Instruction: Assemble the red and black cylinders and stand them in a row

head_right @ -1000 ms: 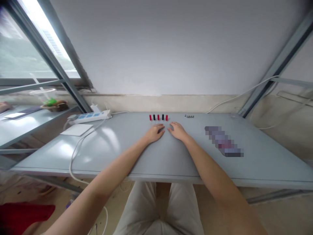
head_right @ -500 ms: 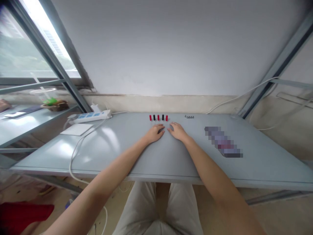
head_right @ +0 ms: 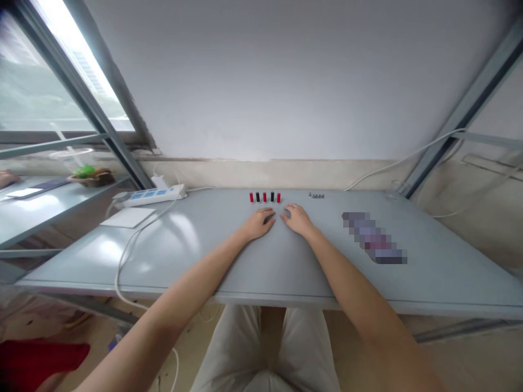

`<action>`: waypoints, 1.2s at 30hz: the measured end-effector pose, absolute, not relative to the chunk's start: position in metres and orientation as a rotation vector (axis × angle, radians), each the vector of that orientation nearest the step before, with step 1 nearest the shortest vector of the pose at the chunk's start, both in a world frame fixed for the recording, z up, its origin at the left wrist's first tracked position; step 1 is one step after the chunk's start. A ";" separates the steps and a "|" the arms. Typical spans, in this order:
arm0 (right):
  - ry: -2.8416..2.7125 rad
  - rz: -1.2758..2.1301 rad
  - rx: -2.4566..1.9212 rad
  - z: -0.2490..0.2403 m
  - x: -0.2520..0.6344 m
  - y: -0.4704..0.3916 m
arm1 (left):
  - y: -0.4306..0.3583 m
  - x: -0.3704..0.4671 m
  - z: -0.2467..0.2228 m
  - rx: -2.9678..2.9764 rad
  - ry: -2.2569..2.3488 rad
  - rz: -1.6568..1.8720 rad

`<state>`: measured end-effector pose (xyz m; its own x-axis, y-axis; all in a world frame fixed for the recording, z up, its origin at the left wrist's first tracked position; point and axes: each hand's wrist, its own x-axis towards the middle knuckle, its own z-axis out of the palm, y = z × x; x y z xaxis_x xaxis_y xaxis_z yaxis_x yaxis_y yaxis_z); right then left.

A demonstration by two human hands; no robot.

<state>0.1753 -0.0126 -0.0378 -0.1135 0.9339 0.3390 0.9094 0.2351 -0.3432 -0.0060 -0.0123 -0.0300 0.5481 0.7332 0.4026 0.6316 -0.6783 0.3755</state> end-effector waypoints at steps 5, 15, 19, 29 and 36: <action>-1.826 0.055 -1.917 -0.027 0.171 -0.005 | -0.014 -0.006 -0.028 2.570 1.194 0.835; -1.754 0.259 -1.904 -0.019 0.155 0.024 | -0.011 -0.005 -0.025 2.350 1.368 1.024; -1.708 0.210 -1.915 -0.022 0.148 0.027 | -0.013 -0.005 -0.023 2.302 1.377 1.072; -1.894 0.274 -1.805 -0.017 0.148 0.001 | -0.014 0.000 -0.024 2.157 1.313 1.253; -2.297 -0.116 -1.752 0.003 0.143 -0.026 | -0.015 -0.001 -0.019 2.182 1.161 1.251</action>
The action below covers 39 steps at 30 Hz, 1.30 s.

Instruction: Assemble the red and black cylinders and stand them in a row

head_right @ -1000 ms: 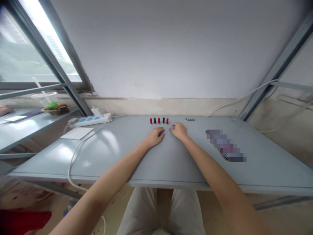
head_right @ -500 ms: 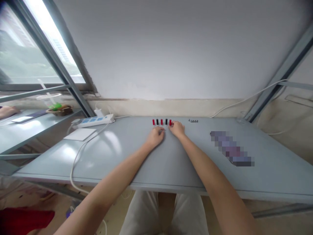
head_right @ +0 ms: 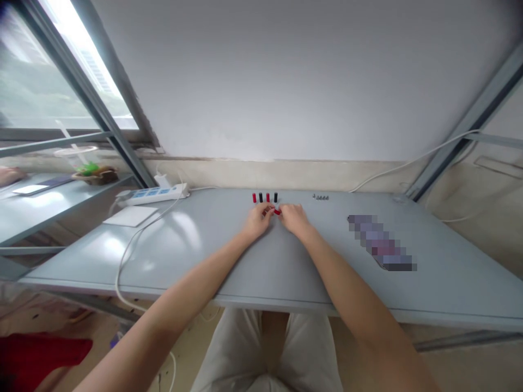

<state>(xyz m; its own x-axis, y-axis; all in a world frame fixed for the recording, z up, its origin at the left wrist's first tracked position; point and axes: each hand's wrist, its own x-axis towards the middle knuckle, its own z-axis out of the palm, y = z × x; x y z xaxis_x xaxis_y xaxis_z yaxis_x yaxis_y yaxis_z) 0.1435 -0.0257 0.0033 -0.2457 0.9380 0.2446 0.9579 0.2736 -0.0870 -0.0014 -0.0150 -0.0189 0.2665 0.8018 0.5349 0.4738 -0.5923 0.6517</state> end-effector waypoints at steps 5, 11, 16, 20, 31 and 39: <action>-2.343 -0.235 -1.860 0.012 0.145 -0.029 | -0.010 -0.002 -0.018 2.031 1.216 1.322; -2.197 -0.193 -1.998 0.011 0.155 -0.028 | -0.009 -0.005 -0.016 1.932 1.304 1.361; -2.144 0.008 -1.824 0.009 0.154 -0.026 | -0.010 -0.005 -0.018 1.995 1.369 1.261; -2.198 0.177 -1.630 0.007 0.149 -0.027 | -0.012 -0.004 -0.019 2.135 1.230 1.165; -2.193 0.308 -1.525 -0.006 0.148 -0.019 | -0.017 -0.001 -0.018 2.237 1.147 1.092; -1.851 0.240 -1.742 -0.001 0.165 0.007 | -0.015 -0.002 -0.022 2.155 1.222 1.133</action>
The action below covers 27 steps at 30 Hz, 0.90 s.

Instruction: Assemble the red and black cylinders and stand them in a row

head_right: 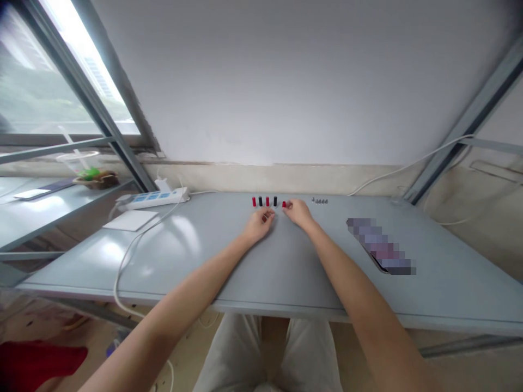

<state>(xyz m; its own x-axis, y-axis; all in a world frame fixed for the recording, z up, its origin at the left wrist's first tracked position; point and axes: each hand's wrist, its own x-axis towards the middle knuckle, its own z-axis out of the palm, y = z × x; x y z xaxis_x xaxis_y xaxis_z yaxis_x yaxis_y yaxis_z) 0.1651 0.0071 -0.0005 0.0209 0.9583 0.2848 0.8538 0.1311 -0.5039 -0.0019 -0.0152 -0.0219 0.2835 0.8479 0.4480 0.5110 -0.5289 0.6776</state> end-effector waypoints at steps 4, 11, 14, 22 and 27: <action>-1.764 0.253 -1.864 0.001 0.175 0.030 | -0.019 -0.002 -0.019 2.188 1.214 1.061; -1.744 0.183 -1.893 -0.010 0.178 0.051 | -0.021 -0.003 -0.018 2.255 1.197 1.038; -1.753 0.181 -1.881 -0.011 0.179 0.055 | -0.020 -0.003 -0.018 2.266 1.196 1.028; -1.769 0.199 -1.886 -0.013 0.178 0.061 | -0.022 -0.002 -0.016 2.282 1.222 1.015; -1.800 0.232 -1.910 -0.016 0.182 0.065 | -0.021 -0.001 -0.017 2.284 1.227 1.012</action>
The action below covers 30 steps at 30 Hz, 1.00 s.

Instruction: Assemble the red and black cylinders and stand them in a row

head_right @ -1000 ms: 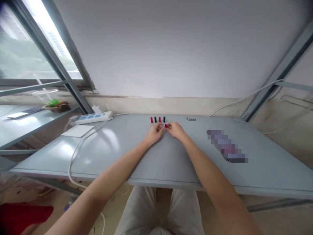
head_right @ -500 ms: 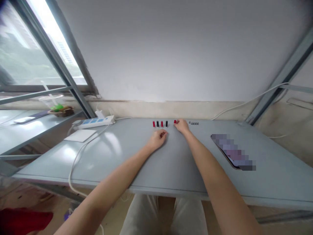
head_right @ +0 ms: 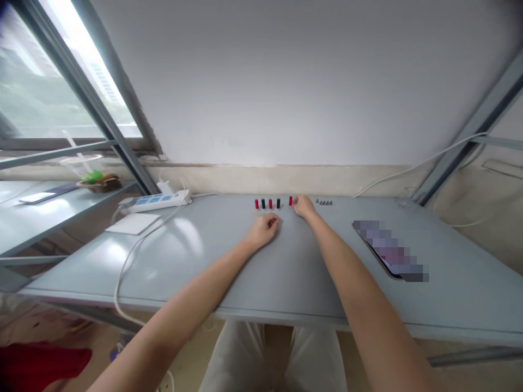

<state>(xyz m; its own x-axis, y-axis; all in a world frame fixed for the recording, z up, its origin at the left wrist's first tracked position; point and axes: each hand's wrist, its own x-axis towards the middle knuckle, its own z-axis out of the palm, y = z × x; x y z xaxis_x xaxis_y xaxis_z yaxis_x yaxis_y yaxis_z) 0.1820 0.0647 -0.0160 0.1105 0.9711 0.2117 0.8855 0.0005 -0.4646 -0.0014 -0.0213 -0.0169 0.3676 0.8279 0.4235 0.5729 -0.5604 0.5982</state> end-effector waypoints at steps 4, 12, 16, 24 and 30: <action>-1.793 0.209 -1.941 -0.018 0.184 0.067 | -0.023 -0.001 -0.015 2.293 1.223 1.002; -1.843 0.191 -2.042 -0.011 0.182 0.063 | -0.024 -0.002 -0.014 2.339 1.277 0.932; -1.920 0.164 -2.157 0.001 0.187 0.047 | -0.027 -0.001 -0.008 2.413 1.388 0.815; -1.887 0.125 -1.961 0.004 0.178 0.000 | -0.018 0.024 0.010 2.414 1.689 0.421; -1.816 0.176 -1.864 -0.007 0.171 -0.015 | -0.001 0.034 0.011 2.336 1.776 0.436</action>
